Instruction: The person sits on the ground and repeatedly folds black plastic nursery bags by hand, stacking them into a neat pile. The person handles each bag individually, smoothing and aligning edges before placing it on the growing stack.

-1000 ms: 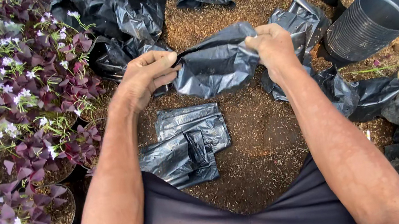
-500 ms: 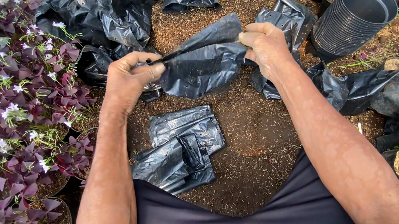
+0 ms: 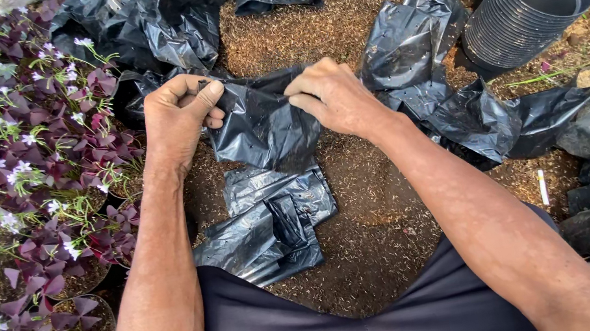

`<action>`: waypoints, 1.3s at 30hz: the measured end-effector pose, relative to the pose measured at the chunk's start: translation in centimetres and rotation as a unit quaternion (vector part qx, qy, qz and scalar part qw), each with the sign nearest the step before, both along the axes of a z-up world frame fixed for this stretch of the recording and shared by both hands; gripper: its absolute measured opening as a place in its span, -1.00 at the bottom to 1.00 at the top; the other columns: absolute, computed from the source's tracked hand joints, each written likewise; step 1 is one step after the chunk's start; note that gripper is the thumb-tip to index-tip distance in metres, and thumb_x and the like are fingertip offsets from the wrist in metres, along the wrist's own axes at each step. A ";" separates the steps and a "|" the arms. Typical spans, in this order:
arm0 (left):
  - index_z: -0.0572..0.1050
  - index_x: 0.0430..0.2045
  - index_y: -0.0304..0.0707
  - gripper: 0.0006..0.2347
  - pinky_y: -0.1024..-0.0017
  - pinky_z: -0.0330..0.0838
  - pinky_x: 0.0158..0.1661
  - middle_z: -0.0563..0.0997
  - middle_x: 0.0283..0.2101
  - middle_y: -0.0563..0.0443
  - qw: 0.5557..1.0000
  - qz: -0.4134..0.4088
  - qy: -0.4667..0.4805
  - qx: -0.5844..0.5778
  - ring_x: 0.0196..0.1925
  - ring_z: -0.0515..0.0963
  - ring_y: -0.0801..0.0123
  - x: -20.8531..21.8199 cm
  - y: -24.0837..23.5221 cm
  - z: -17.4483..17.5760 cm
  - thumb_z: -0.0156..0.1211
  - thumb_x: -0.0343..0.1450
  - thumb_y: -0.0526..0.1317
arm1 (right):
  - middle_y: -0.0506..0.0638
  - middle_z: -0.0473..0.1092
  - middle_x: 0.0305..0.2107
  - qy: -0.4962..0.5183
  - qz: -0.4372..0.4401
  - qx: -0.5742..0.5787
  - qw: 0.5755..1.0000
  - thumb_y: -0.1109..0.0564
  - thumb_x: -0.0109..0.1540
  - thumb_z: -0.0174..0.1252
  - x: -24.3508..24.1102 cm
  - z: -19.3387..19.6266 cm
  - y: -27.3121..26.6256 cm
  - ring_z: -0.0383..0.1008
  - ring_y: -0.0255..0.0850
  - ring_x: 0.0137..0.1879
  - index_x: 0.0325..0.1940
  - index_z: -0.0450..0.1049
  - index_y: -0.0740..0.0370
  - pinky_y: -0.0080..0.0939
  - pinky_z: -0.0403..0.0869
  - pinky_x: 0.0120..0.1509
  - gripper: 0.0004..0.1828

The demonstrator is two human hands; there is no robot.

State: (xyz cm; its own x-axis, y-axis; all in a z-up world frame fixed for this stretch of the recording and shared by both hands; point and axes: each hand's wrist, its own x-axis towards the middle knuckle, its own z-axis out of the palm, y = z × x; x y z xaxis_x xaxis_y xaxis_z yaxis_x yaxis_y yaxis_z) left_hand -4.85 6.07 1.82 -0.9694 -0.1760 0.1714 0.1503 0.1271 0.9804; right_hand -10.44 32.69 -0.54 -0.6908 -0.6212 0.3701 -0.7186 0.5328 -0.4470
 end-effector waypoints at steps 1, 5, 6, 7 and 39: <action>0.61 -0.33 -0.39 -0.91 0.62 0.43 -0.50 0.61 -0.49 0.09 1.000 0.010 0.000 0.001 -0.53 0.53 0.62 0.1 -0.2 -0.1 0.36 0.43 -0.32 | 0.03 0.43 0.06 0.010 0.025 -0.013 1.000 0.05 0.31 0.31 -0.1 -0.4 0.0 0.29 0.00 0.28 0.15 0.50 0.05 0.08 0.26 0.39 -0.67; 0.60 -0.35 -0.37 -0.92 0.63 0.40 -0.51 0.59 -0.49 0.12 0.999 0.029 0.023 0.019 -0.56 0.50 0.61 0.0 -0.9 -0.5 0.35 0.45 -0.31 | 0.20 0.33 0.11 -0.031 0.017 -0.113 0.993 0.00 0.14 0.35 -0.4 -1.1 -0.4 0.29 0.04 0.29 0.37 0.19 0.23 0.11 0.29 0.36 -0.20; 0.59 -0.35 -0.37 -0.92 0.63 0.41 -0.51 0.59 -0.49 0.12 0.999 0.036 0.026 0.025 -0.56 0.50 0.61 -0.1 -0.9 -0.7 0.34 0.46 -0.31 | 0.24 0.31 0.10 -0.023 -0.027 -0.127 0.991 -0.03 0.12 0.39 -0.4 -1.1 -0.4 0.30 0.04 0.26 0.35 0.17 0.26 0.09 0.32 0.34 -0.17; 0.59 -0.35 -0.36 -0.91 0.62 0.41 -0.50 0.60 -0.49 0.12 0.998 0.041 0.032 0.030 -0.56 0.51 0.60 -0.3 -0.9 -0.7 0.34 0.46 -0.30 | 0.27 0.29 0.09 -0.012 -0.073 -0.142 0.987 -0.07 0.11 0.44 -0.5 -0.9 -0.3 0.32 0.05 0.24 0.32 0.15 0.28 0.07 0.36 0.32 -0.13; 0.57 -0.34 -0.30 -0.89 0.65 0.27 -0.53 0.54 -0.53 0.17 0.997 0.059 0.052 -0.017 -0.57 0.42 0.65 -0.4 -0.7 -0.7 0.32 0.50 -0.24 | 0.09 0.36 -0.12 -0.079 -0.039 -0.144 0.986 0.05 0.26 0.33 -1.1 0.4 3.1 0.44 -0.07 -0.04 -0.02 0.63 0.17 -0.08 0.46 0.08 -0.75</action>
State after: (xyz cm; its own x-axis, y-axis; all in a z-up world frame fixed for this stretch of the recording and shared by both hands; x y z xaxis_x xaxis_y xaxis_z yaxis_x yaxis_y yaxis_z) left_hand -5.26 5.32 1.14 -0.9187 -0.2803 0.2782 0.2337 0.1821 0.9551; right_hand -11.58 35.80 -0.18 -0.7952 -0.4486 0.4079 -0.5902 0.4187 -0.6902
